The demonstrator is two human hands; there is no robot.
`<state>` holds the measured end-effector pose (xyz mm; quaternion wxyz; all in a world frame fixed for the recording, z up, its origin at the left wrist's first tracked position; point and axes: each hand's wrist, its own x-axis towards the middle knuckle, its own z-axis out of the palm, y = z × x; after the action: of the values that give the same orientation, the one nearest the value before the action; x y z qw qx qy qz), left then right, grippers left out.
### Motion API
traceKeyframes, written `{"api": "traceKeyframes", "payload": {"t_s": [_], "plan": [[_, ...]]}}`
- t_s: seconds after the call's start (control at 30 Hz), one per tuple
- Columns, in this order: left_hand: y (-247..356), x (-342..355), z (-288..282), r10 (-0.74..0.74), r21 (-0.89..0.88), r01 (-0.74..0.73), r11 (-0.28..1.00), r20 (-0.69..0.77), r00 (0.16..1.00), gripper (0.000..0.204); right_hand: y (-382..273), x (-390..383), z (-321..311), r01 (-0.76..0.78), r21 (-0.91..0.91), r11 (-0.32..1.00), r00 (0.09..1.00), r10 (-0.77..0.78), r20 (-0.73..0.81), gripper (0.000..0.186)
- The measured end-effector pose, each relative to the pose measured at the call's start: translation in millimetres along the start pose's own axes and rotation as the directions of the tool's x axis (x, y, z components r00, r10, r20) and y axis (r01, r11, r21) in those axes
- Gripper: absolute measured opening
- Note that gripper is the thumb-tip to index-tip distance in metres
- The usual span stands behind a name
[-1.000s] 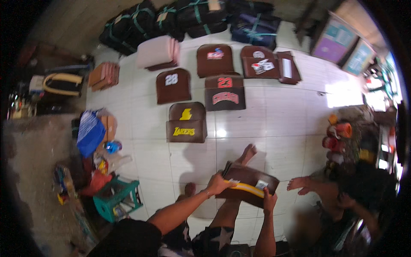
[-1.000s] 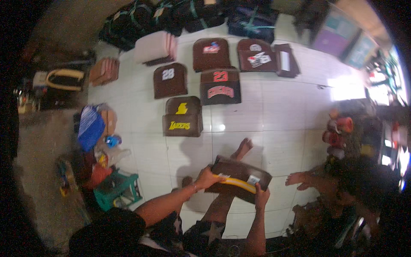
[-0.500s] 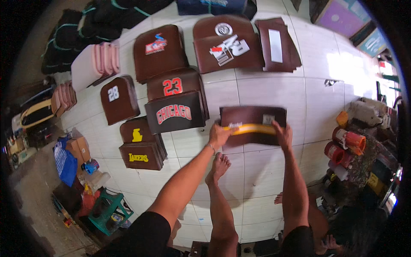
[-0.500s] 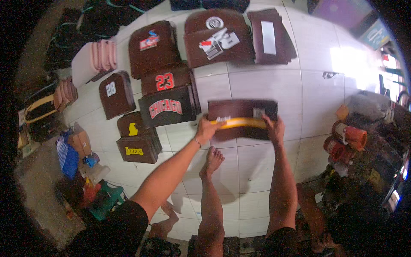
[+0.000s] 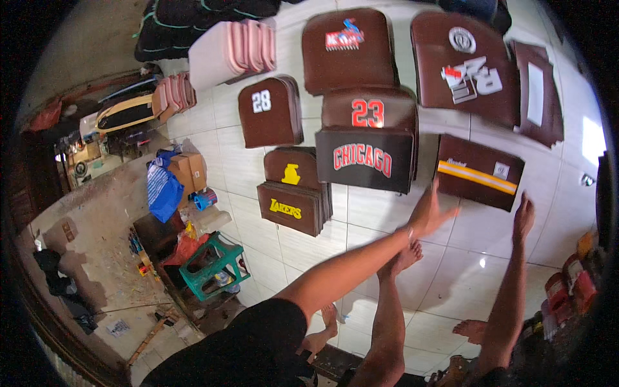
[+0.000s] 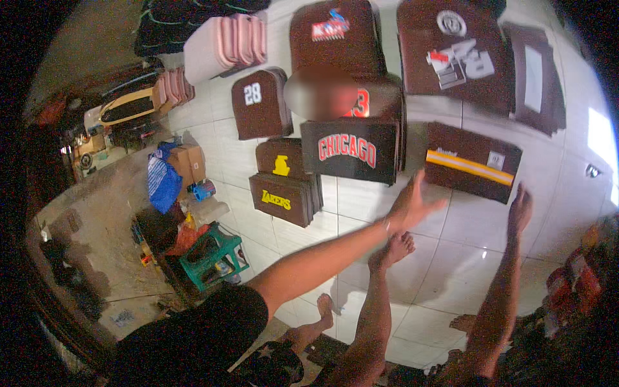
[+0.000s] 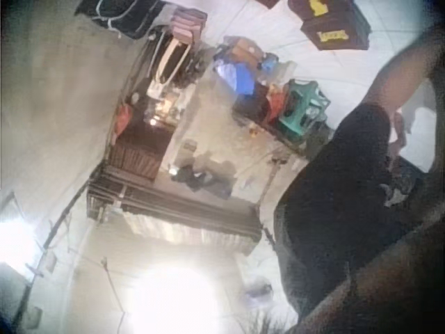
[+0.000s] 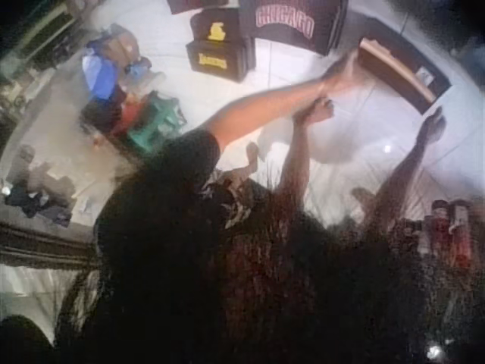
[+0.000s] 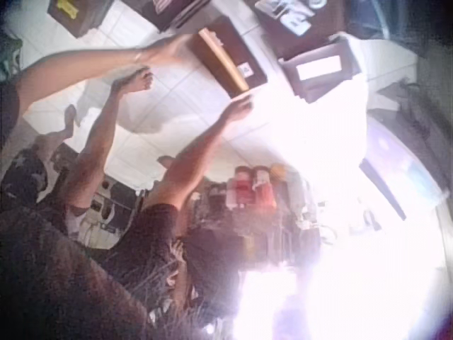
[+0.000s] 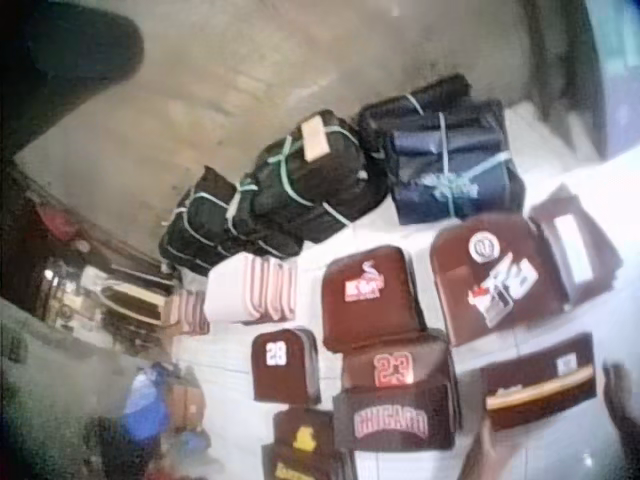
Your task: The person organizes printed garment panels on the floor and then applies adhesive tape to the edges of a screen printing frame on a workstation.
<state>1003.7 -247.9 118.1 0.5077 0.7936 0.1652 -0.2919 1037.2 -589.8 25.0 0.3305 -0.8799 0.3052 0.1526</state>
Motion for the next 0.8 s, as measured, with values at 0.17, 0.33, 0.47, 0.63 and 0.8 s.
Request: {"api": "traceKeyframes", "payload": {"t_s": [0.17,0.33,0.47,0.63,0.8], "plan": [[-5,-137,-77,-0.147,-0.096,0.169,0.981,0.203,0.968,0.052,-2,-160,9,0.065,0.097,0.993,0.998,-0.067,0.019,0.031],[-105,-233,-207,-0.362,-0.218,0.334,0.917,-0.106,0.926,0.042,-119,-317,77,0.118,0.149,0.982,0.88,-0.173,0.442,0.021],[-214,-269,-368,-0.382,-0.002,0.39,0.921,-0.205,0.901,0.033,-245,-369,185,0.25,0.131,0.959,0.717,-0.275,0.641,0.021],[-318,-202,-534,-0.561,0.007,0.602,0.799,-0.352,0.749,0.042,-362,-349,336,0.288,0.193,0.938,0.764,-0.347,0.544,0.032],[-374,-46,-614,-0.496,-0.053,0.519,0.853,-0.392,0.775,0.079,-439,-271,459,0.202,0.328,0.923,0.856,-0.329,0.399,0.038]]}}
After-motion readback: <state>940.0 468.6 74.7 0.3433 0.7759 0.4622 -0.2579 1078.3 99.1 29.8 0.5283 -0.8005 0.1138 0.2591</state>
